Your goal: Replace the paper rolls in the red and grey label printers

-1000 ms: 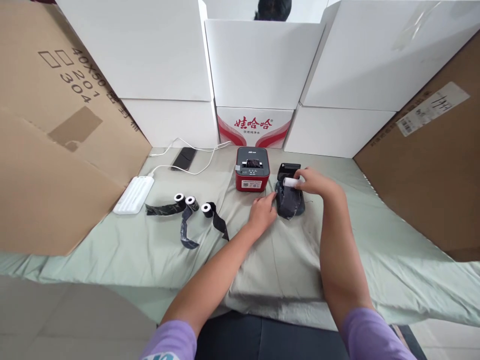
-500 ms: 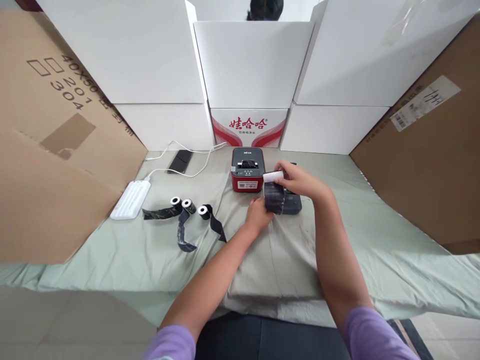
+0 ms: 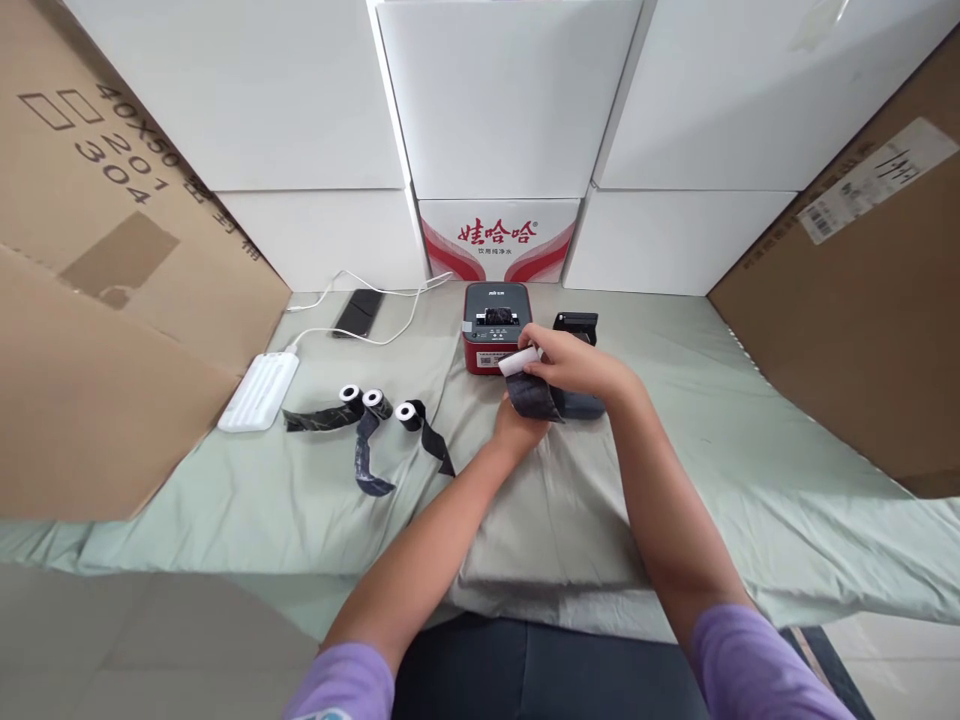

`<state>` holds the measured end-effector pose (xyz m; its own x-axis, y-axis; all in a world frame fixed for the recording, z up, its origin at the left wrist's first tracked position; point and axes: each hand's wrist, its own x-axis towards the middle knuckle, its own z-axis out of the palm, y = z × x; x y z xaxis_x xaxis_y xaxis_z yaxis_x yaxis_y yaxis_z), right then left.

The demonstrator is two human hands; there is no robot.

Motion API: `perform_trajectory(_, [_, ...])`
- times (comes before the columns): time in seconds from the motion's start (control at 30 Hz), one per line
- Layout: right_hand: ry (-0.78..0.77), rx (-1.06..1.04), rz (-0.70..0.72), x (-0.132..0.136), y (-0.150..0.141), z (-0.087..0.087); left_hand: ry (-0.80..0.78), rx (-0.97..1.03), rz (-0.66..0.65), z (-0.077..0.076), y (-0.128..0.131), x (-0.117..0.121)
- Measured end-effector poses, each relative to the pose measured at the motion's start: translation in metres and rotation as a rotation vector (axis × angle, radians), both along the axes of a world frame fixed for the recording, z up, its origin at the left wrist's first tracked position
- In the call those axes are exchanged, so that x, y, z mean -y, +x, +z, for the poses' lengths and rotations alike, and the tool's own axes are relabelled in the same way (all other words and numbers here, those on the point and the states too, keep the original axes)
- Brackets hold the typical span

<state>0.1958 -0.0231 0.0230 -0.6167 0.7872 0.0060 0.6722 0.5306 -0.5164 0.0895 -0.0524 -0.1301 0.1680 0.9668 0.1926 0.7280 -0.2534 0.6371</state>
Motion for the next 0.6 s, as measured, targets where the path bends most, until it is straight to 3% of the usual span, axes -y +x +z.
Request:
perform_trajectory(0.17, [-0.025, 0.047, -0.008, 0.003, -0.004, 0.002, 0.007, -0.078, -0.034, -0.001, 0.001, 0.000])
perform_trajectory(0.6, [-0.053, -0.012, 0.035, 0.003, -0.009, -0.006, 0.001, -0.051, -0.002, 0.011, 0.002, 0.007])
